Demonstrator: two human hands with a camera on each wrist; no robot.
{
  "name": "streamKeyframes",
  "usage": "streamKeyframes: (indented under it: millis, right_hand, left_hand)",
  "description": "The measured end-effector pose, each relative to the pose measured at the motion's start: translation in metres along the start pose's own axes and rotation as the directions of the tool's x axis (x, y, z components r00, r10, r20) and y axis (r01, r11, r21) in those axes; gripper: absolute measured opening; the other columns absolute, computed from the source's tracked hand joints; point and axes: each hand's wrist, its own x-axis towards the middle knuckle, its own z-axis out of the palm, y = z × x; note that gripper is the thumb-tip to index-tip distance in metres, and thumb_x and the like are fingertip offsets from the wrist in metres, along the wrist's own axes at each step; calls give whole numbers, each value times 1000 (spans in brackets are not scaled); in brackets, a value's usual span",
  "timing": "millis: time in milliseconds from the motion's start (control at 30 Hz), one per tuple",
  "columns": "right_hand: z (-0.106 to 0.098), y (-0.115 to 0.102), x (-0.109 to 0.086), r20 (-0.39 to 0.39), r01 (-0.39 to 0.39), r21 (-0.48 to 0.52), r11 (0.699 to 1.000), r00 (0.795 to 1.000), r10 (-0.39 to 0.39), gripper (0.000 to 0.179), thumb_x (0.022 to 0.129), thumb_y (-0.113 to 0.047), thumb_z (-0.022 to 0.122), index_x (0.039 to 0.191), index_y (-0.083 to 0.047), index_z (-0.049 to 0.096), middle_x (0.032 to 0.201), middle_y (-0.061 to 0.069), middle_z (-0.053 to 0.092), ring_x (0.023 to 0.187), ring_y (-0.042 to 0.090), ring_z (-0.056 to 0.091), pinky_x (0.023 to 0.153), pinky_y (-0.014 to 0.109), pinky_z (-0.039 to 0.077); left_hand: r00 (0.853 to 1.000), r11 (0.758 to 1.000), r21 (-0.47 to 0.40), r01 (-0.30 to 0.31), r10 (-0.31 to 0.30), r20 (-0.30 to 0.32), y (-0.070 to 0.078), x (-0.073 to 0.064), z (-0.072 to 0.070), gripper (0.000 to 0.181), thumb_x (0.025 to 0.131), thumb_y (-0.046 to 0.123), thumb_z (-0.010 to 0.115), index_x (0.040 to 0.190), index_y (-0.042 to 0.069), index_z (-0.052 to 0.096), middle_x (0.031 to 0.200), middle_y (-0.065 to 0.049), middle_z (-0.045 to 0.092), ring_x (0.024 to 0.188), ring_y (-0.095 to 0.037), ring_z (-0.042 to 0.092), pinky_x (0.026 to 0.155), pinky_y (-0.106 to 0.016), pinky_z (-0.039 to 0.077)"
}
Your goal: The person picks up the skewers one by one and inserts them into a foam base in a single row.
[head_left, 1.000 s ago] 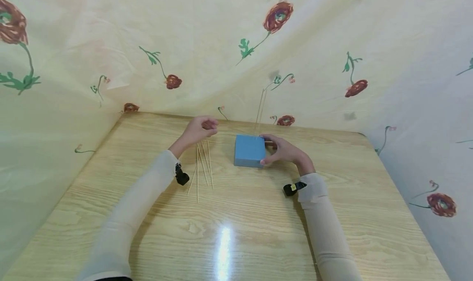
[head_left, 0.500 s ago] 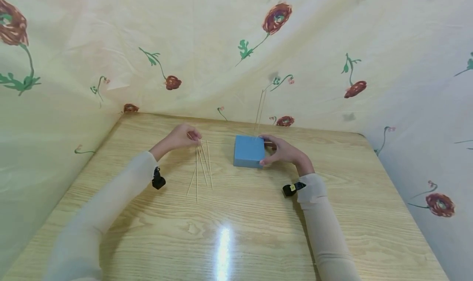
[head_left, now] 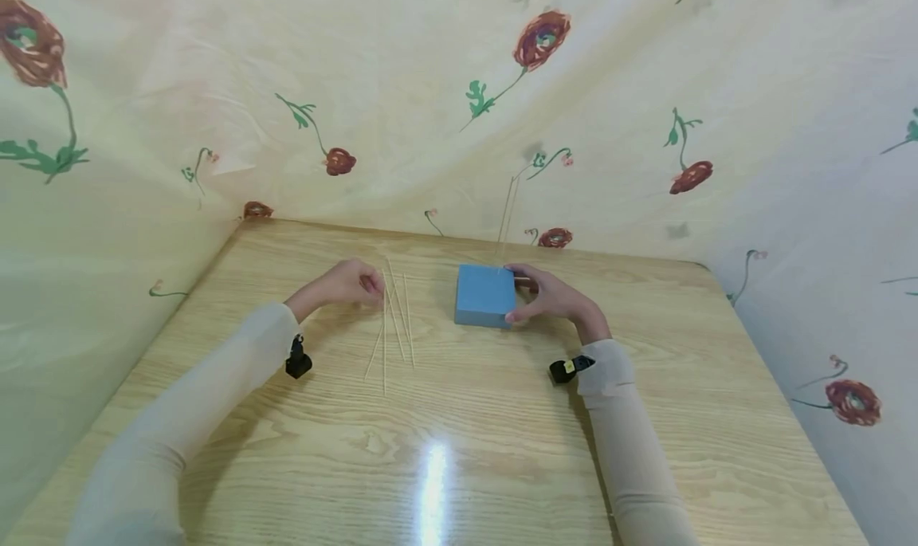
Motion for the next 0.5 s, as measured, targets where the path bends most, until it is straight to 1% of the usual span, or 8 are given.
streamKeyframes:
  millis: [167, 233, 367, 500]
  right_hand:
    - [0, 1, 0, 1, 3, 7, 1000, 1000, -3, 100, 81, -18, 88, 161, -11, 28, 166, 18, 29, 153, 43, 27, 125, 62, 22]
    - [0, 1, 0, 3, 4, 13, 1000, 1000, -4, 100, 81, -17, 88, 161, -11, 28, 166, 18, 28, 153, 44, 26, 125, 62, 22]
    - [0, 0, 0, 3, 8, 22, 1000, 1000, -8, 101, 81, -16, 88, 161, -9, 27, 166, 19, 27, 153, 44, 26, 125, 63, 22]
    - [1, 0, 0, 1, 4, 14, 1000, 1000, -4, 101, 81, -17, 88, 161, -9, 27, 165, 20, 28, 152, 45, 26, 124, 63, 22]
  left_hand:
    - [999, 999, -24, 29, -29, 28, 0, -3, 3, 20, 87, 12, 80, 99, 0, 71, 90, -8, 72, 75, -13, 62, 65, -27, 55]
    - [999, 999, -29, 34, -33, 35, 0, -4, 4, 22, 86, 12, 81, 101, -1, 71, 91, -9, 72, 75, -12, 61, 65, -27, 54]
    - [999, 999, -17, 37, -37, 28, 0, -6, 6, 28, 84, 14, 84, 102, -2, 72, 93, -11, 72, 77, -13, 62, 66, -25, 54]
    - [999, 999, 21, 39, -39, 11, -1, -5, 10, 37, 79, 20, 89, 105, -1, 71, 95, -9, 69, 84, -15, 60, 73, -24, 51]
